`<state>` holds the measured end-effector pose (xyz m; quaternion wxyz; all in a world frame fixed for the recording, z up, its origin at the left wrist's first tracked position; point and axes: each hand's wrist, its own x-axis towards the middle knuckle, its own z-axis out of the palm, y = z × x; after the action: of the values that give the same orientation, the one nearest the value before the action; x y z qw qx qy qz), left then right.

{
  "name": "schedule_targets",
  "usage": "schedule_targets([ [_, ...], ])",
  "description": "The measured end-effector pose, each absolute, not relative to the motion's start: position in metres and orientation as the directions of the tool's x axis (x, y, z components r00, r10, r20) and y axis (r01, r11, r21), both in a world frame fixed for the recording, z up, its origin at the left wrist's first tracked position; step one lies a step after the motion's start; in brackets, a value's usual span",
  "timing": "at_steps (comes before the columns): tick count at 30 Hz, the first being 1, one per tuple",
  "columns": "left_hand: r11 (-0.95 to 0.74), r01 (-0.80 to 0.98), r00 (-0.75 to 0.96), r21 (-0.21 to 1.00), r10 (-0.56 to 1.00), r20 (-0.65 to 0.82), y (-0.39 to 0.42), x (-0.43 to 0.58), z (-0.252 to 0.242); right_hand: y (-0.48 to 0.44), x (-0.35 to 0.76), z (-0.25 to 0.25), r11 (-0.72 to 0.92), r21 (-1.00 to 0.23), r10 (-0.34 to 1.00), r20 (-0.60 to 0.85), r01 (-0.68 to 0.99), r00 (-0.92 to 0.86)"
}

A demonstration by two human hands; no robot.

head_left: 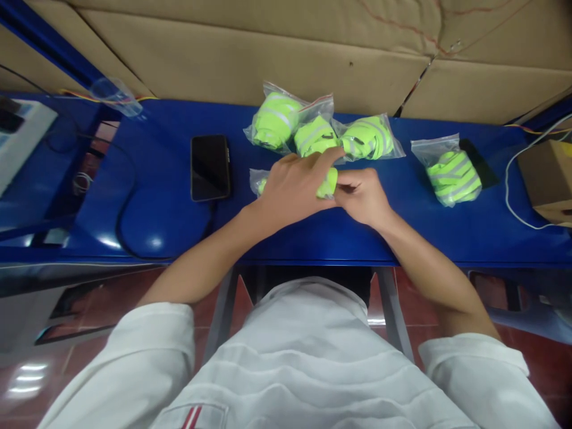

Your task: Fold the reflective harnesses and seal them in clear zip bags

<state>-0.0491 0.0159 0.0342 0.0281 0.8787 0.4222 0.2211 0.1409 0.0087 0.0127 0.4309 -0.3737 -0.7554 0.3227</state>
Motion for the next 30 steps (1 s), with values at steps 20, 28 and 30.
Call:
schedule_targets([
  [20, -0.561, 0.655, 0.417, 0.506, 0.827, 0.377, 0.02, -0.061, 0.05, -0.007, 0.145, 0.034, 0.698, -0.656, 0.679, 0.477, 0.289, -0.558],
  [28, -0.663, 0.674, 0.572, 0.324, 0.747, 0.34, 0.023, -0.064, 0.046, -0.008, 0.141, 0.037, 0.745, -0.568, 0.648, 0.493, 0.349, -0.58],
  [30, -0.741, 0.636, 0.681, 0.215, 0.67, 0.295, 0.024, -0.065, 0.044, -0.007, 0.142, 0.034, 0.733, -0.58, 0.643, 0.421, 0.355, -0.64],
])
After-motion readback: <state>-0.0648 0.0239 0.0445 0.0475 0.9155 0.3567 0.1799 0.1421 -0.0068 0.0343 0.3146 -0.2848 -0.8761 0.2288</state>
